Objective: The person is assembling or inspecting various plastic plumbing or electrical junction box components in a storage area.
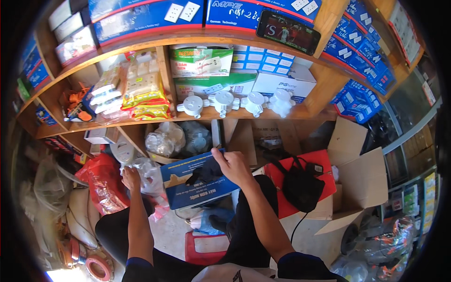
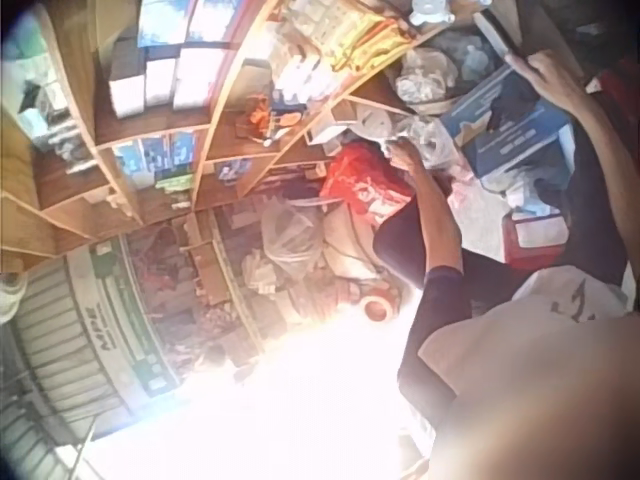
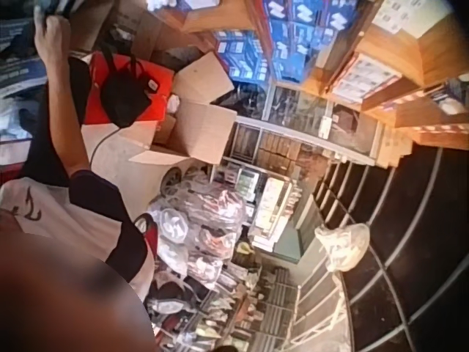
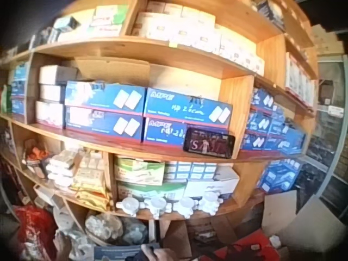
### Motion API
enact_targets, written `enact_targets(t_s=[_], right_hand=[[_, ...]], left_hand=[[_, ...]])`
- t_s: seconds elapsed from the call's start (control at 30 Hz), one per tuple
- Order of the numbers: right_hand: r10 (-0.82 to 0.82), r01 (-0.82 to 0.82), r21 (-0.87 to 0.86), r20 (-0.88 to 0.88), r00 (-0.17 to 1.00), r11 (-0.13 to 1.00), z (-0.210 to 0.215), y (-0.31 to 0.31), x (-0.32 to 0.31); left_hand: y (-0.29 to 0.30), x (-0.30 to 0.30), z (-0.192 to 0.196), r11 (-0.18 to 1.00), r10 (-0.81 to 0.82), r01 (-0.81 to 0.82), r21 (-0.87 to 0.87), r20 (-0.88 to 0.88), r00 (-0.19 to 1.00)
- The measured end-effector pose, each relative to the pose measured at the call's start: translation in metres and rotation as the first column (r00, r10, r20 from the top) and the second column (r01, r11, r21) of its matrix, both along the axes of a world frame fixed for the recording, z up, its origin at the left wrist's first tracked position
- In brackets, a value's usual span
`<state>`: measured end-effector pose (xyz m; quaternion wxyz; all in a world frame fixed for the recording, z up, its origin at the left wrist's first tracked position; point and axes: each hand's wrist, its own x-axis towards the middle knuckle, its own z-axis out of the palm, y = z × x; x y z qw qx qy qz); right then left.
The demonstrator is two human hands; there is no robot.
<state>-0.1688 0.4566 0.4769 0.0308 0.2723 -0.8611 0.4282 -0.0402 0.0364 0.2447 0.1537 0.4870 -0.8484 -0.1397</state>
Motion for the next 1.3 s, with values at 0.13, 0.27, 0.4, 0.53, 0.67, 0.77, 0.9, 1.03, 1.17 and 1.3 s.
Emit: enact_targets(t_s=[0.13, 0.27, 0.4, 0.53, 0.67, 0.77, 0.9, 1.03, 1.17, 1.3], right_hand=[[0.17, -0.083, -0.287, 0.29, 0.942, 0.954, 0.012, -0.002, 0.01], [0.351, -0.149, -0.469, 0.379, 0.856, 0.87, 0.042, -0.005, 0.022], [0.578, -0.359, -0.559, 0.281, 0.766, 0.747, 0.102, -0.015, 0.058], [0.548, -0.604, -0.361, -0.254, 0.797, 0.711, 0.132, -0.055, 0.069], [0.548, -0.664, -0.221, -0.414, 0.727, 0.714, 0.145, -0.07, 0.072], [0.549, -0.655, -0.169, -0.417, 0.724, 0.736, 0.116, -0.09, 0.077], [0.522, -0.532, -0.335, -0.126, 0.843, 0.778, 0.072, -0.104, 0.092], [0.316, -0.257, -0.459, 0.056, 0.947, 0.85, 0.05, -0.1, 0.081], [0.233, -0.049, -0.625, 0.216, 0.948, 0.779, 0.044, -0.087, 0.057], [0.112, -0.07, -0.407, 0.08, 0.99, 0.911, 0.047, -0.071, 0.051]], left_hand=[[-0.054, 0.015, 0.071, 0.996, -0.033, 0.018, -0.088, -0.181, 0.983], [-0.085, 0.011, 0.145, 0.957, -0.289, 0.275, -0.091, -0.386, 0.876], [0.03, -0.005, 0.25, 0.774, -0.001, 0.542, 0.328, -0.855, 0.519], [0.11, -0.002, 0.298, 0.448, 0.381, 0.73, 0.517, -0.849, 0.367], [0.144, -0.011, 0.28, -0.095, 0.535, 0.945, 0.314, -0.784, 0.315], [0.179, 0.007, 0.305, -0.104, 0.502, 0.93, 0.353, -0.788, 0.355], [0.176, 0.007, 0.295, -0.111, 0.535, 0.893, 0.436, -0.731, 0.424], [0.187, -0.007, 0.285, 0.083, 0.534, 0.881, 0.465, -0.767, 0.354], [0.193, -0.008, 0.287, 0.217, 0.169, 0.872, 0.439, -0.897, 0.409], [0.193, -0.011, 0.295, 0.333, 0.127, 0.832, 0.445, -0.895, 0.428]])
